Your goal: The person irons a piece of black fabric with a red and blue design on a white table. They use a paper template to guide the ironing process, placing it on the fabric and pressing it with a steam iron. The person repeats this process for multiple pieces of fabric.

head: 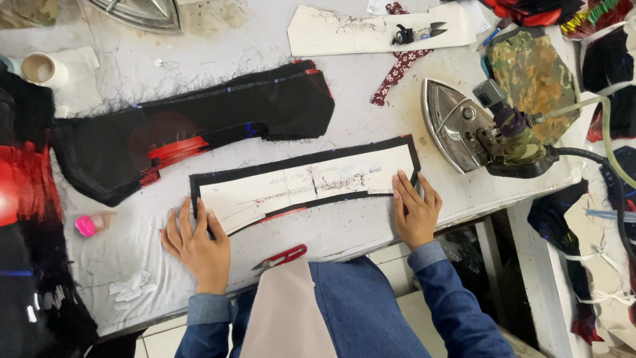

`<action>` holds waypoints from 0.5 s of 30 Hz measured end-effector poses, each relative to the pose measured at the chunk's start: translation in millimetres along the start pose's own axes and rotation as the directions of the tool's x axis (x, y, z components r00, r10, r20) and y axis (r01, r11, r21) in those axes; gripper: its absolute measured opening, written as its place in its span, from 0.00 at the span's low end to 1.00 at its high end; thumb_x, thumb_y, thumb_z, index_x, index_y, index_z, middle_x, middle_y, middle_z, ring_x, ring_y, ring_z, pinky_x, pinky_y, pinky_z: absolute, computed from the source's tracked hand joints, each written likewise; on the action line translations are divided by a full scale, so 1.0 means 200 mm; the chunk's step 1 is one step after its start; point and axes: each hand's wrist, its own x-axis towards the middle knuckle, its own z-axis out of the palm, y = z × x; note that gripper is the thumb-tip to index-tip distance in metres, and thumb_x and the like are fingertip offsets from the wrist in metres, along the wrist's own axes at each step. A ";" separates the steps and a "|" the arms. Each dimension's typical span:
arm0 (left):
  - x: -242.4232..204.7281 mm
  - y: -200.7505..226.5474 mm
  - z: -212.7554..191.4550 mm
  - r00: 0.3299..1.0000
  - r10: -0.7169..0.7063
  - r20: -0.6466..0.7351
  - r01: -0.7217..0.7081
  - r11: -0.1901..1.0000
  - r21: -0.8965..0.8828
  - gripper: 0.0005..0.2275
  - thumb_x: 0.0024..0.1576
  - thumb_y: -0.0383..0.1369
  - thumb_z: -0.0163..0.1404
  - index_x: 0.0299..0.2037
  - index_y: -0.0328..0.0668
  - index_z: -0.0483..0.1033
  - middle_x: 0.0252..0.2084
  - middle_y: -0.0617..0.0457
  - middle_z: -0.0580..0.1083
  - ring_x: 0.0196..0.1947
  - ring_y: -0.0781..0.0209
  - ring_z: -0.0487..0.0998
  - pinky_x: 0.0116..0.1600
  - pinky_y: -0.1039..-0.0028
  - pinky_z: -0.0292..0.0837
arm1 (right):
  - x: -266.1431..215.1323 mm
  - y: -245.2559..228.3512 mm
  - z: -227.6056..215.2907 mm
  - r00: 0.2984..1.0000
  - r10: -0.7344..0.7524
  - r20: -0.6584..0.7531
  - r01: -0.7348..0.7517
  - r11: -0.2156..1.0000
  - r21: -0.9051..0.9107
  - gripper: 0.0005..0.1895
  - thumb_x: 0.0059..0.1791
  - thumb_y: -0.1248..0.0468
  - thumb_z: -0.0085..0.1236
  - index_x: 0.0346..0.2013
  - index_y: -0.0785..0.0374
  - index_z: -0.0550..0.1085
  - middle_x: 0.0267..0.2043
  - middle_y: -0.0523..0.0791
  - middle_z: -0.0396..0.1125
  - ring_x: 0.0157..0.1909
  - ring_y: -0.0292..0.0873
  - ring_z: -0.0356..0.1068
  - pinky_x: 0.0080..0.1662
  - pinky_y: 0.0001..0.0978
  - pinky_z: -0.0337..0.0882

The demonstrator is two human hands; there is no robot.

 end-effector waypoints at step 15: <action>0.00 0.00 -0.01 1.000 -0.027 0.013 0.027 1.000 0.010 0.10 0.57 0.31 0.49 0.46 0.46 0.79 0.54 0.55 0.72 0.57 0.50 0.65 0.62 0.55 0.48 | 0.00 0.00 0.01 0.998 -0.037 -0.047 0.036 0.999 -0.041 0.16 0.51 0.57 0.45 0.53 0.42 0.71 0.57 0.29 0.64 0.63 0.38 0.56 0.56 0.35 0.52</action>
